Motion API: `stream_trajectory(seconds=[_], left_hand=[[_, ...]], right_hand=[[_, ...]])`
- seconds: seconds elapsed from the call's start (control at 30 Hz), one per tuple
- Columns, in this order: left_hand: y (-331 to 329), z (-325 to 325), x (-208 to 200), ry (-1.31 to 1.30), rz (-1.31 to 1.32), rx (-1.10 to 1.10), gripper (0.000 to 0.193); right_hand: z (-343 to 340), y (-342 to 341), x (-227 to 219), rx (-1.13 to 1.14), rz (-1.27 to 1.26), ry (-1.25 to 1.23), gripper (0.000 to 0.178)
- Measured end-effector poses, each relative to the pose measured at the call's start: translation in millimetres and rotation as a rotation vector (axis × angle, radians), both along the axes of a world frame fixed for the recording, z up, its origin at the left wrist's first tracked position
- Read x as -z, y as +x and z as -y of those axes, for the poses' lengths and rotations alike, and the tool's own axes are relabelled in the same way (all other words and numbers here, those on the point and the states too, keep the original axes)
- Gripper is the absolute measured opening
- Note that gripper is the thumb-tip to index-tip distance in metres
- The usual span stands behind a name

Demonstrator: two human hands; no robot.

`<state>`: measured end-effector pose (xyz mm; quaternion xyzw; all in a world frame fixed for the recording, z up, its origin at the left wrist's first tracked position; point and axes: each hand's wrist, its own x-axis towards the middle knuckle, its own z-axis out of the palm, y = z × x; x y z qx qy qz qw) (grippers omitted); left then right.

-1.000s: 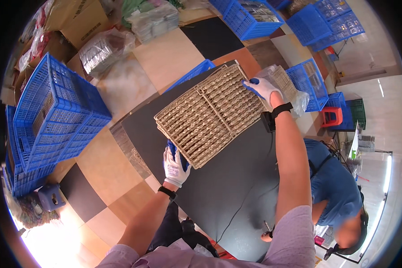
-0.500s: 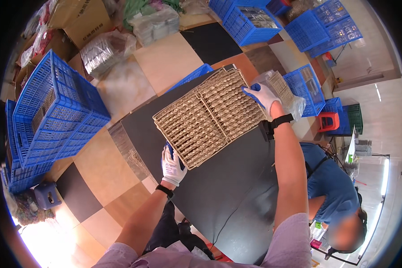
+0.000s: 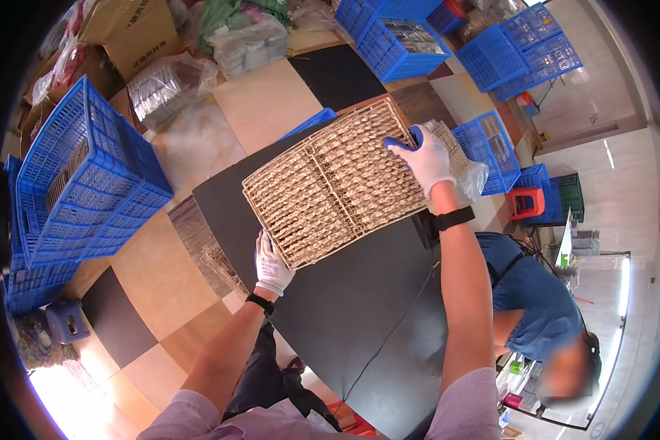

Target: The person weaves thin, light-colored sticks into rectangular frames on a table. They pick up sticks, insert them into the frame, and press them down to secure the weave. The person occasionally stacks completed frames and handles loose sticks.

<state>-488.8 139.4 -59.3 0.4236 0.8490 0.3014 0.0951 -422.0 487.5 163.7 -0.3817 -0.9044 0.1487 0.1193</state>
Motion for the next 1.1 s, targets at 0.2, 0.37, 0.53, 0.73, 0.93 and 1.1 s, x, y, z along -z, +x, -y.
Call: stream_trajectory(seconds=[0.2, 0.37, 0.53, 0.73, 0.93, 1.1], left_hand=[[-2.3, -1.4, -15.7, 0.029, 0.008, -0.041, 0.066], [3.1, 5.6, 7.0, -0.124, -0.103, 0.001, 0.068], [-7.3, 2.3, 12.7, 0.165, -0.135, -0.009, 0.045], [-28.1, 40.3, -9.5, -0.238, -0.105, 0.094, 0.058], [-32.0, 97.0, -49.6, 0.111, 0.213, 0.214, 0.112], [4.3, 93.9, -12.6, 0.616, 0.963, -0.028, 0.059]], right_hand=[[0.4, 4.9, -24.9, -0.003, -0.181, -0.515, 0.058], [35.7, 15.5, -74.9, -0.191, -0.204, -0.65, 0.056], [76.7, 40.1, -90.9, -0.21, -0.203, -0.505, 0.054], [89.6, 74.2, -88.1, -0.297, -0.192, -0.22, 0.05], [143.4, 101.0, -97.5, -0.48, -0.329, -0.154, 0.041], [182.0, 166.3, -75.6, -0.465, -0.419, -0.048, 0.036]])
